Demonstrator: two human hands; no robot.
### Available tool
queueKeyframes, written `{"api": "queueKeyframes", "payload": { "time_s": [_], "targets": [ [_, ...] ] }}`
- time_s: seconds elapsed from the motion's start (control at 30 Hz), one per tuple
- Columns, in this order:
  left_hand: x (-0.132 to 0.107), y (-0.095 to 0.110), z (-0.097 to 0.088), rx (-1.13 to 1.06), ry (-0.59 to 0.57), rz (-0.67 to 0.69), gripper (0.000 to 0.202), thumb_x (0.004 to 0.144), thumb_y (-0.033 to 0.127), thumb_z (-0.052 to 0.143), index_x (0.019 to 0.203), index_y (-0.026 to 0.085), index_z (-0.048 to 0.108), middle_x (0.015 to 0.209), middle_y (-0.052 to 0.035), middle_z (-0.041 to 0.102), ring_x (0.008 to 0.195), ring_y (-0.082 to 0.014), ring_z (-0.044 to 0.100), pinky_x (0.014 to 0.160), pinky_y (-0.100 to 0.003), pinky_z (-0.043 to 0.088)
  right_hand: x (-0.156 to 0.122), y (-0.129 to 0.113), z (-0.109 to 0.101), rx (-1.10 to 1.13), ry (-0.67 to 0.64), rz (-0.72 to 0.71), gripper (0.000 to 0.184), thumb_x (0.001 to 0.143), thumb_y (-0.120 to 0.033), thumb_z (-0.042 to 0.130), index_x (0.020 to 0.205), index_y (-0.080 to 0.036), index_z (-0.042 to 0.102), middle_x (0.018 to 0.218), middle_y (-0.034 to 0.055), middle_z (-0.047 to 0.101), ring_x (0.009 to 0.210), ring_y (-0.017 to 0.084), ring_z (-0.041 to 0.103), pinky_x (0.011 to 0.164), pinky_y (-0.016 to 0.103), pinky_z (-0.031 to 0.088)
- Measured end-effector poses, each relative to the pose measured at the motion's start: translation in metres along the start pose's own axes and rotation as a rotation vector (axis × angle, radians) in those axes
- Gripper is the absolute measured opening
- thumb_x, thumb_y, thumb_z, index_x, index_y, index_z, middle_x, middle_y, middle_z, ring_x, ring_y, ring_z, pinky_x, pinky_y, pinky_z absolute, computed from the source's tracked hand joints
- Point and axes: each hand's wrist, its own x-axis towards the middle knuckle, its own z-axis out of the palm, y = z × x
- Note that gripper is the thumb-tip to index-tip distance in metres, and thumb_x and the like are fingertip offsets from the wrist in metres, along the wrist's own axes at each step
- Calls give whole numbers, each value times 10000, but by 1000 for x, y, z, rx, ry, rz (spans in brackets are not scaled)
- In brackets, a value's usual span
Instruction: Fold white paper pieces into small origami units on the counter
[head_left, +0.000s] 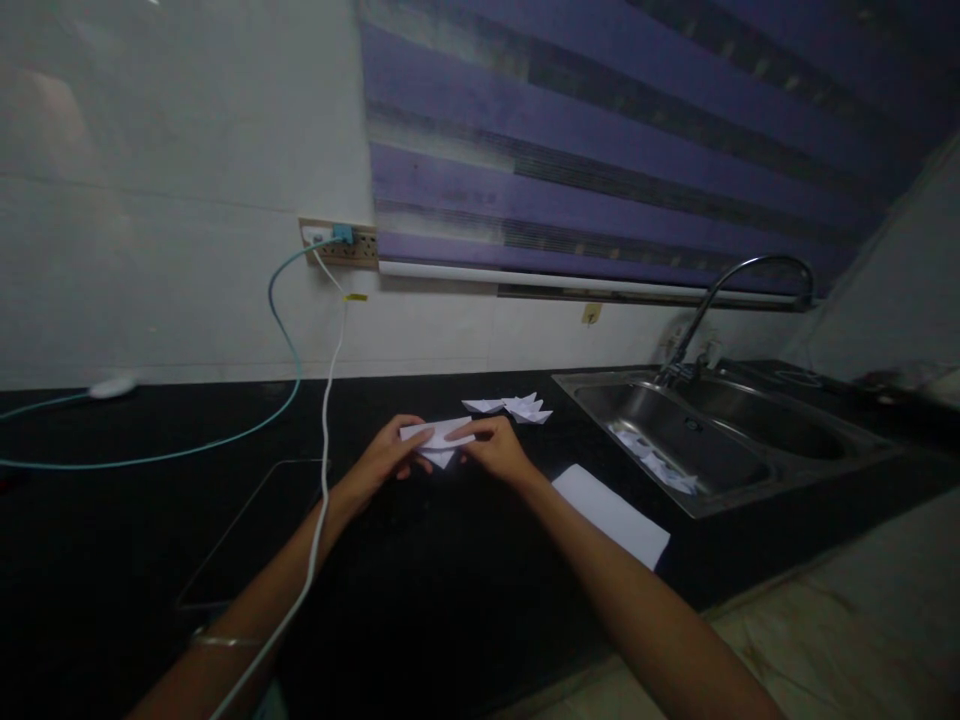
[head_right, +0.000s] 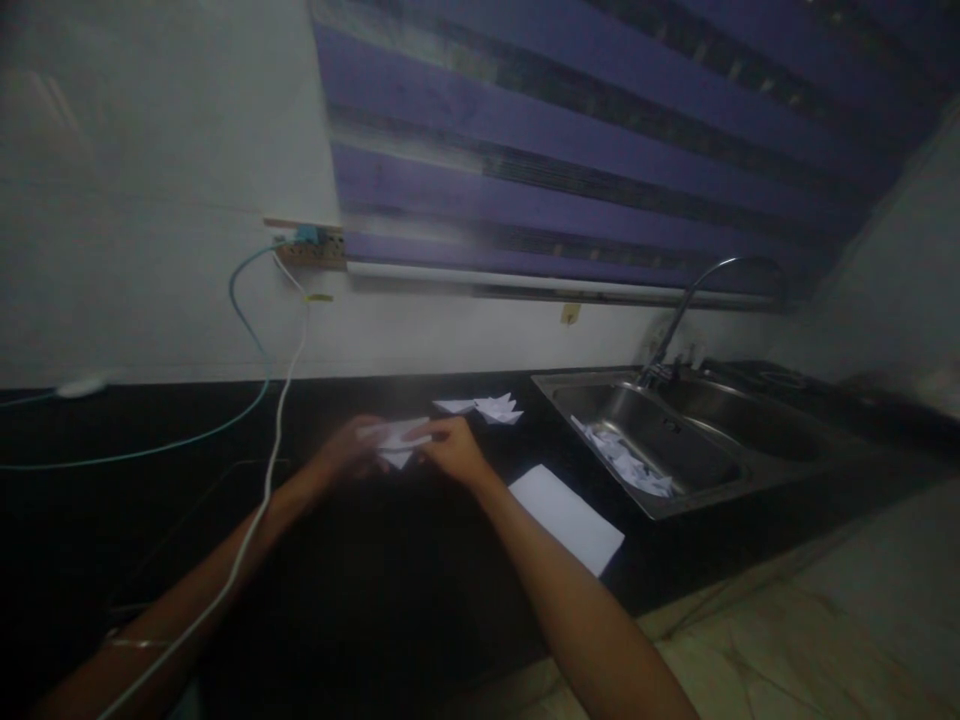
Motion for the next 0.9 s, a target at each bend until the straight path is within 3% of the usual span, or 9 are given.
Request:
{"api": "queueKeyframes", "payload": {
  "time_s": [0.1,0.2,0.3,0.37,0.43,0.5,0.63,0.77,0.9],
  "targets": [
    [-12,10,3,130,-111,10,437,778,519,701,953,121,662,645,-52,676,485,-116,556,431,-206,320,-2,-3,0,-46,-7,-19,241,691,-109,627,850,-188,790,756,43,737,569,140,619,559,267,500],
    [-16,15,2,229,-75,26,382,794,496,679,763,116,696,588,-50,657,466,-111,496,446,-226,303,-3,-10,-1,-70,-30,-74,255,703,-102,598,856,-191,780,891,58,753,772,193,681,738,340,542],
    [-13,15,0,294,-12,97,353,799,458,668,667,132,689,539,-35,626,465,-124,485,468,-244,313,-4,-16,-2,31,-79,-75,423,716,-129,637,1121,-234,699,1141,56,706,1046,231,648,902,394,513],
    [-11,13,0,312,6,165,336,803,439,662,651,140,689,547,-35,627,505,-143,522,506,-253,346,-4,-17,-1,170,-81,5,632,728,-187,683,1333,-282,526,1221,65,665,1053,224,643,858,371,532],
    [-10,10,-1,322,-4,212,331,810,436,654,664,142,696,576,-39,641,545,-155,550,541,-256,372,-2,-13,2,257,-26,103,728,738,-269,720,1397,-293,413,1177,76,671,958,206,663,764,326,544],
    [-10,7,-1,336,-40,226,335,818,447,645,693,142,707,594,-37,648,560,-155,557,556,-253,382,-1,-8,6,204,45,150,644,714,-337,765,1299,-243,513,1023,63,696,835,182,658,696,289,526],
    [-11,5,-3,383,-105,248,385,835,475,617,651,149,703,601,-38,649,577,-155,559,566,-247,383,1,2,11,-21,18,123,328,710,-444,777,834,-149,702,710,29,656,628,137,572,579,248,440],
    [-13,8,-4,399,-161,256,431,856,498,586,614,156,689,625,-50,665,600,-164,571,593,-258,402,0,5,9,-54,-5,97,346,729,-489,756,724,-146,708,603,11,627,551,121,526,539,241,388],
    [-17,14,-2,350,-189,174,460,850,535,583,621,147,677,590,-45,642,512,-129,504,511,-236,350,1,4,2,-65,-19,133,384,728,-513,753,650,-143,682,563,10,615,500,107,498,499,232,349]
  ]
}}
